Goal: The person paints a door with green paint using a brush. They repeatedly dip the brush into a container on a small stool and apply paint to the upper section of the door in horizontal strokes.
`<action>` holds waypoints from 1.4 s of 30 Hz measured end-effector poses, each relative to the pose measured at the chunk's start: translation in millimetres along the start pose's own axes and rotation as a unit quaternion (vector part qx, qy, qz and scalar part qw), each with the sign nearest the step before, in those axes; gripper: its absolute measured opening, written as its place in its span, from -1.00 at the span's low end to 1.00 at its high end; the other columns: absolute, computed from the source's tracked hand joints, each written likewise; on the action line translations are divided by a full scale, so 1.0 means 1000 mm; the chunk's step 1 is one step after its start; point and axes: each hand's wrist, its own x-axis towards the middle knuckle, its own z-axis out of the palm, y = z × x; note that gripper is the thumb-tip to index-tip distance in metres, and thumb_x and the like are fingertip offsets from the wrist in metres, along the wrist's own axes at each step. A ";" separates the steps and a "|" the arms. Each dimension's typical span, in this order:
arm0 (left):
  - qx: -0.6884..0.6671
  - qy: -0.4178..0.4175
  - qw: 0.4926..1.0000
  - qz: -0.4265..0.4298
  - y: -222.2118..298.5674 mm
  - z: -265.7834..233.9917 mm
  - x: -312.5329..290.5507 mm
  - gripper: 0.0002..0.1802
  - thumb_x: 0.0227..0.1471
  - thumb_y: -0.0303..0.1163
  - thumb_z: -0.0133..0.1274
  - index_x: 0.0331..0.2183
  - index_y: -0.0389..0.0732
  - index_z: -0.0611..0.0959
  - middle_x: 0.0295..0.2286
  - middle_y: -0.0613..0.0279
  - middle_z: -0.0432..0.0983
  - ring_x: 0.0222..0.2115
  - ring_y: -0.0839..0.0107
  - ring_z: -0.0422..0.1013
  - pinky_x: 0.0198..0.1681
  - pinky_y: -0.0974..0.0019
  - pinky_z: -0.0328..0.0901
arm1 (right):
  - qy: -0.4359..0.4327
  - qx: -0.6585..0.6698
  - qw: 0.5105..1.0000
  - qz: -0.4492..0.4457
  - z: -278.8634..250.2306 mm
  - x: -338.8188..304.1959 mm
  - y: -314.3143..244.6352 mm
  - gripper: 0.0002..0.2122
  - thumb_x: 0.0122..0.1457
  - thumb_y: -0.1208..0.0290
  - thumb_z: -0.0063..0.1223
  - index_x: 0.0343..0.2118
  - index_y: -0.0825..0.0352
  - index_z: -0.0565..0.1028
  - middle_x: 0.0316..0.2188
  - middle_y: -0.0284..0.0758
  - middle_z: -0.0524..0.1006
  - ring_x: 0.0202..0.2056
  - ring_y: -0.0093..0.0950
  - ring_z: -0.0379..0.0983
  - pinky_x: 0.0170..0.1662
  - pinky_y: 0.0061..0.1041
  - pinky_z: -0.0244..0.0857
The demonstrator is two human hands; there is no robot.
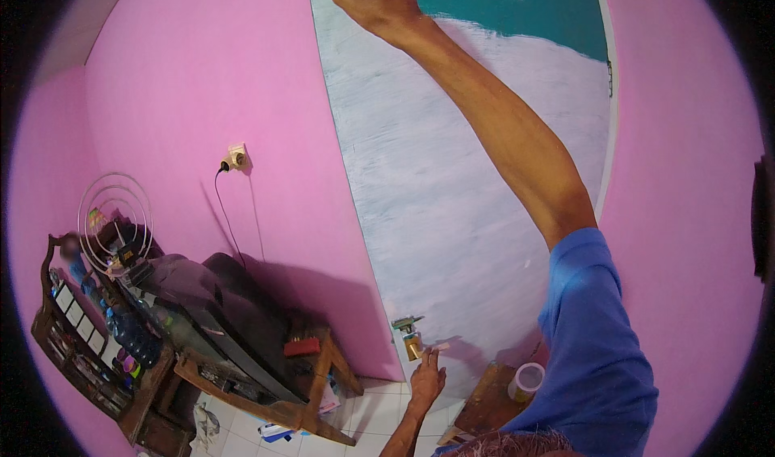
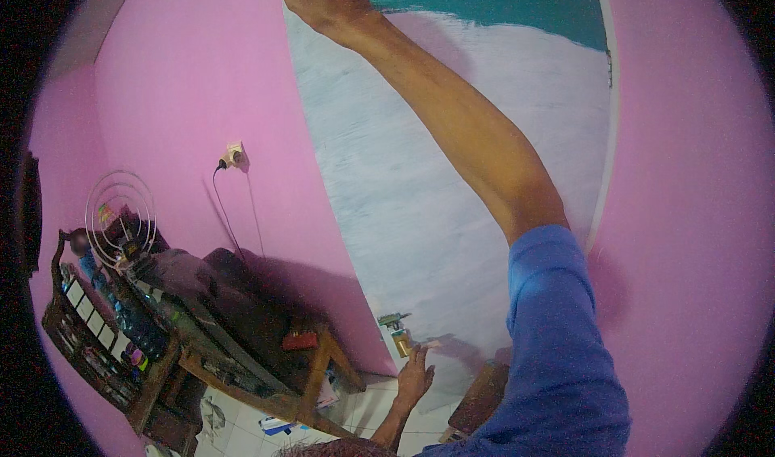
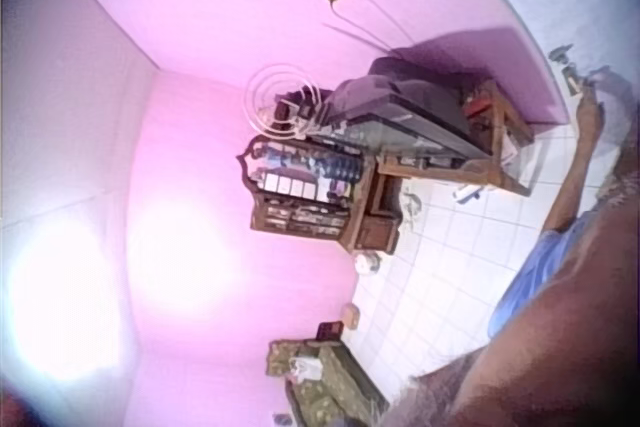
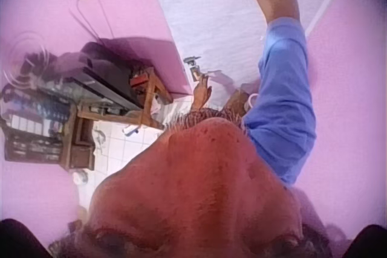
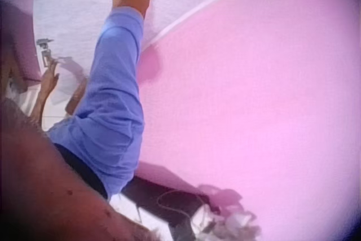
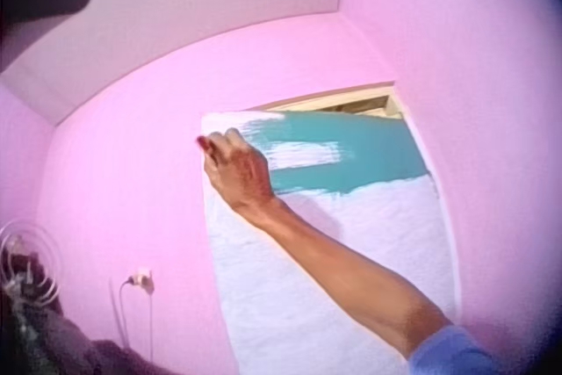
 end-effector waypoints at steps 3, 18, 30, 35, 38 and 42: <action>-0.006 0.005 1.000 -0.004 -0.003 -0.001 -0.004 -0.30 0.12 -0.32 0.18 0.23 -0.23 0.31 0.22 -0.09 0.24 -0.01 -0.10 0.49 -0.02 -0.01 0.47 | -0.049 0.160 0.950 0.264 -0.019 0.007 -0.003 -0.80 0.27 0.36 0.09 -0.39 0.41 0.56 -0.47 -0.04 0.60 -0.38 -0.22 0.64 -0.32 -0.25 0.49; -0.005 0.044 0.999 0.022 -0.003 0.010 -0.003 -0.30 0.12 -0.30 0.17 0.23 -0.26 0.34 0.25 -0.07 0.22 -0.17 -0.04 0.55 -0.10 0.00 0.46 | 0.040 -0.151 0.980 0.123 -0.050 -0.003 0.100 -0.79 0.27 0.31 0.05 -0.16 0.24 0.65 -0.28 -0.15 0.65 -0.26 -0.12 0.59 -0.22 -0.16 0.47; -0.016 0.017 1.000 0.003 -0.003 0.004 -0.003 -0.29 0.11 -0.34 0.20 0.23 -0.27 0.31 0.22 -0.10 0.23 -0.05 -0.13 0.50 -0.05 -0.02 0.46 | 0.008 0.220 0.942 0.255 0.011 0.011 -0.013 -0.76 0.29 0.28 0.11 -0.35 0.40 0.58 -0.51 -0.10 0.59 -0.51 -0.29 0.59 -0.40 -0.27 0.48; -0.017 0.018 1.000 0.013 0.000 0.002 -0.002 -0.27 0.11 -0.34 0.20 0.24 -0.27 0.30 0.23 -0.11 0.22 -0.04 -0.13 0.50 -0.04 -0.03 0.46 | 0.107 0.037 0.966 0.232 -0.047 -0.013 0.122 -0.73 0.17 0.26 0.22 -0.37 0.45 0.61 -0.49 -0.11 0.64 -0.44 -0.36 0.63 -0.38 -0.30 0.44; -0.011 0.014 1.000 0.010 0.000 0.001 -0.001 -0.26 0.10 -0.33 0.20 0.25 -0.27 0.31 0.24 -0.11 0.22 -0.08 -0.10 0.52 -0.06 -0.02 0.46 | 0.123 -0.024 0.950 0.286 -0.089 -0.022 0.173 -0.70 0.14 0.23 0.25 -0.34 0.45 0.62 -0.46 -0.08 0.65 -0.41 -0.26 0.65 -0.36 -0.25 0.45; -0.006 0.018 1.000 -0.003 -0.001 0.005 -0.006 -0.26 0.10 -0.32 0.20 0.24 -0.27 0.30 0.25 -0.11 0.20 -0.10 -0.09 0.53 -0.09 0.00 0.48 | 0.088 -0.159 0.931 0.317 -0.115 -0.013 0.173 -0.68 0.19 0.19 0.17 -0.27 0.43 0.62 -0.40 -0.10 0.66 -0.33 -0.11 0.63 -0.27 -0.20 0.46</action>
